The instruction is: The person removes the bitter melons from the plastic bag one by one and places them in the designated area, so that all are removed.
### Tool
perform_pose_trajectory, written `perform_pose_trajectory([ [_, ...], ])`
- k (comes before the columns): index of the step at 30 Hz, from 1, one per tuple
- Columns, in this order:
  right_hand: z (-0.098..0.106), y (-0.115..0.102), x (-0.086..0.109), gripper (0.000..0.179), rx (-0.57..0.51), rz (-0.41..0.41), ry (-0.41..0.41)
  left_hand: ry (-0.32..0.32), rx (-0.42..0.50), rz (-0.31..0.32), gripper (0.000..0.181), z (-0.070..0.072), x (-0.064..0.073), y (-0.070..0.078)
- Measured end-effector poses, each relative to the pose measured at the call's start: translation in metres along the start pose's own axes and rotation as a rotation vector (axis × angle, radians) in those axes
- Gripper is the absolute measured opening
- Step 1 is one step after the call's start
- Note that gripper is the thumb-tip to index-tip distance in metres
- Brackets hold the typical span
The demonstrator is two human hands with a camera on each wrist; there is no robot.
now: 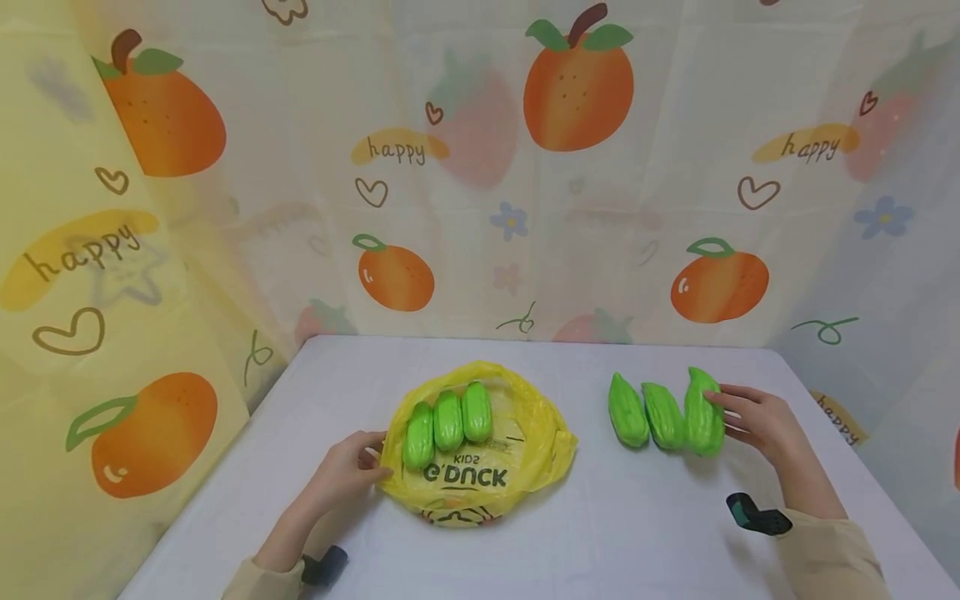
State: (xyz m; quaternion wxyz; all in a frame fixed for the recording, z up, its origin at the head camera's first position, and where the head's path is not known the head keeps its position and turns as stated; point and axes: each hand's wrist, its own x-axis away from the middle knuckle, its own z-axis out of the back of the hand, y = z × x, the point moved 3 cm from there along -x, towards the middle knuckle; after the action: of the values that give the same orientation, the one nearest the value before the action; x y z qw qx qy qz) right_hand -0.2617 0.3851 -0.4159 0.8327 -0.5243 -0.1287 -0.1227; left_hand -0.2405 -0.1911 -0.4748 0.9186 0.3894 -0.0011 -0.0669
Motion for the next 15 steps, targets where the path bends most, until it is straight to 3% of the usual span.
perform_pose_trajectory([
  [15, 0.012, 0.006, -0.013, 0.088, -0.037, -0.097, 0.007, 0.005, -0.009, -0.004, 0.052, -0.001, 0.002, 0.001],
])
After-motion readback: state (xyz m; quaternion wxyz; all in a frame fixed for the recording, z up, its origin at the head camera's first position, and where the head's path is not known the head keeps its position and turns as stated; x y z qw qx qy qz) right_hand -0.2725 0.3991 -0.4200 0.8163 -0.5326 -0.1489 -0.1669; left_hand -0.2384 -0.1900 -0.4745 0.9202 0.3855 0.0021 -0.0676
